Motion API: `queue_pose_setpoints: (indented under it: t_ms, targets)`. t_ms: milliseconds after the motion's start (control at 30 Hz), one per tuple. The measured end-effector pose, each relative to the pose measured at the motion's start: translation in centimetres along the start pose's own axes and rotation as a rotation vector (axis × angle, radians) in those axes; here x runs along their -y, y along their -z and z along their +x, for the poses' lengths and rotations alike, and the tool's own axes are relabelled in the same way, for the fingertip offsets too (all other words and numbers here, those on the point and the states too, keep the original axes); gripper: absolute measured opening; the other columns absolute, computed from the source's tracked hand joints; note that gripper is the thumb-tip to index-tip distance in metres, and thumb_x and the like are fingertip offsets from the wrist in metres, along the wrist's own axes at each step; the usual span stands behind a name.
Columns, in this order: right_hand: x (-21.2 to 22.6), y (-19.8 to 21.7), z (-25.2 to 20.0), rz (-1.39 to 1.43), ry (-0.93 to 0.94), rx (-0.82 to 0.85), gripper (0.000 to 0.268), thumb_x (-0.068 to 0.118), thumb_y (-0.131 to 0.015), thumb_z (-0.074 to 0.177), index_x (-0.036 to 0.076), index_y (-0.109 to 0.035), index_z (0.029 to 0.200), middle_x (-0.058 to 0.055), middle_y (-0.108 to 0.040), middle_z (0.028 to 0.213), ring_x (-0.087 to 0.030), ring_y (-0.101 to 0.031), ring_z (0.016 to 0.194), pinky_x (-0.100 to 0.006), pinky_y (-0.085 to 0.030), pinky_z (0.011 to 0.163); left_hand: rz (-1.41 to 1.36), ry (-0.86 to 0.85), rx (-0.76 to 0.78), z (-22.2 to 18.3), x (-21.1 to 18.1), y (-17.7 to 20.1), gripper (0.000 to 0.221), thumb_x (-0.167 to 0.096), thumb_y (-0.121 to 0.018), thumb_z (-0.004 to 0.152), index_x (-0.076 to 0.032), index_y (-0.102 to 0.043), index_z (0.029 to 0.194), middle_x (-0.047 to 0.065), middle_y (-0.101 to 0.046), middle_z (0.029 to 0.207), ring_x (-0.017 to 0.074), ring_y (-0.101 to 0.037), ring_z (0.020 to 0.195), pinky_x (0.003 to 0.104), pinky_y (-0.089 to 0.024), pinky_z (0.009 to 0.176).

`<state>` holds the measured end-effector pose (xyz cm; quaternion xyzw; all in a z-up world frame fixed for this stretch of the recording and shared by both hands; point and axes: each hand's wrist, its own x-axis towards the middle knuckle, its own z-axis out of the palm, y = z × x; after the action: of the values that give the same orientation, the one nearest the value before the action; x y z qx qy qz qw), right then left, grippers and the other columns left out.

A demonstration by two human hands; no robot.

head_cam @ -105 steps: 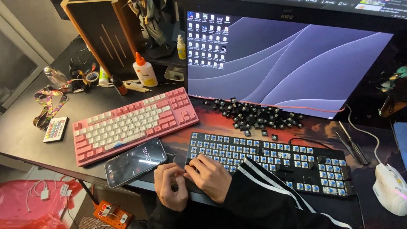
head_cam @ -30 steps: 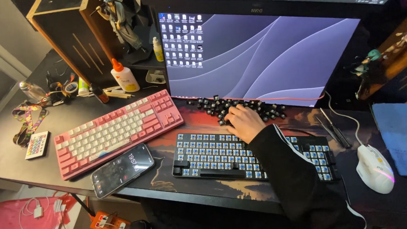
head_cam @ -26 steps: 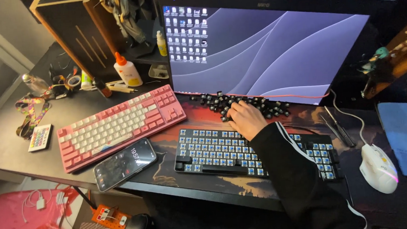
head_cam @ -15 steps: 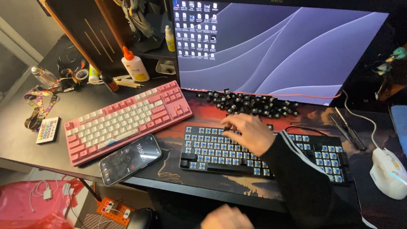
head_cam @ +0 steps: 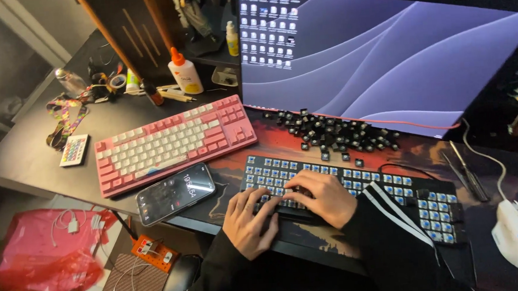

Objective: Installing individual keycaps onto the switches of a mechanical keyboard base.

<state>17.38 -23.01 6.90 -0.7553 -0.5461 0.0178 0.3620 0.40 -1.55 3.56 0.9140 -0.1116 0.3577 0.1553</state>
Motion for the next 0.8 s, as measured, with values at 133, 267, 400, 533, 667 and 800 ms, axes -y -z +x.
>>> queue_pose_setpoints:
  t_ms: [133, 267, 400, 533, 667, 800]
  targets:
    - [-0.9, -0.4, -0.8, 0.031, -0.077, -0.059, 0.025, 0.024, -0.085, 0.112, 0.015, -0.079, 0.134, -0.002, -0.084, 0.123, -0.018, -0.079, 0.095, -0.040, -0.069, 0.093, 0.002, -0.007, 0.047, 0.2, -0.1, 0.3, 0.037, -0.031, -0.074, 0.117, -0.017, -0.076, 0.152, 0.013, -0.072, 0.148, 0.0375, -0.070, 0.136, 0.051, -0.051, 0.113]
    - [0.2, 0.9, -0.3, 0.137, -0.114, -0.030, 0.008, 0.020, -0.081, 0.114, 0.014, -0.085, 0.116, -0.003, -0.081, 0.112, -0.021, -0.076, 0.092, -0.038, -0.065, 0.089, 0.044, -0.006, 0.069, 0.0, -0.1, 0.0, 0.039, -0.032, -0.073, 0.117, -0.017, -0.075, 0.153, 0.012, -0.072, 0.148, 0.0356, -0.069, 0.140, 0.049, -0.050, 0.118]
    - [0.2, 0.8, -0.7, 0.220, -0.238, -0.076, 0.019, 0.020, -0.091, 0.104, 0.014, -0.092, 0.122, -0.005, -0.088, 0.129, -0.017, -0.087, 0.102, -0.032, -0.075, 0.097, 0.066, -0.014, 0.068, -0.4, 0.0, -0.2, 0.043, -0.033, -0.077, 0.114, -0.014, -0.075, 0.153, 0.013, -0.073, 0.148, 0.0371, -0.069, 0.139, 0.050, -0.052, 0.120]
    - [1.0, 1.3, -0.5, 0.247, -0.280, -0.090, 0.027, 0.009, -0.080, 0.109, 0.011, -0.092, 0.133, -0.008, -0.087, 0.138, -0.021, -0.088, 0.119, -0.032, -0.077, 0.105, 0.080, 0.004, 0.075, -0.4, 0.1, -0.5, 0.044, -0.034, -0.077, 0.113, -0.015, -0.075, 0.152, 0.011, -0.073, 0.147, 0.0350, -0.069, 0.140, 0.048, -0.051, 0.121]
    - [0.9, 1.3, -0.9, 0.183, -0.229, -0.060, 0.027, 0.011, -0.077, 0.113, 0.013, -0.091, 0.136, -0.004, -0.084, 0.139, -0.023, -0.085, 0.120, -0.039, -0.071, 0.105, 0.085, 0.005, 0.073, -0.8, 0.2, -0.7, 0.045, -0.036, -0.077, 0.113, -0.016, -0.075, 0.154, 0.012, -0.073, 0.149, 0.0357, -0.069, 0.142, 0.049, -0.053, 0.120]
    - [0.0, 0.5, -1.8, 0.113, -0.152, -0.036, 0.035, 0.018, -0.090, 0.105, 0.014, -0.085, 0.139, -0.002, -0.088, 0.123, -0.018, -0.082, 0.108, -0.035, -0.069, 0.100, 0.079, 0.017, 0.077, -1.0, 0.2, -0.9, 0.049, -0.037, -0.079, 0.112, -0.013, -0.073, 0.155, 0.014, -0.073, 0.151, 0.0372, -0.069, 0.143, 0.050, -0.053, 0.120]
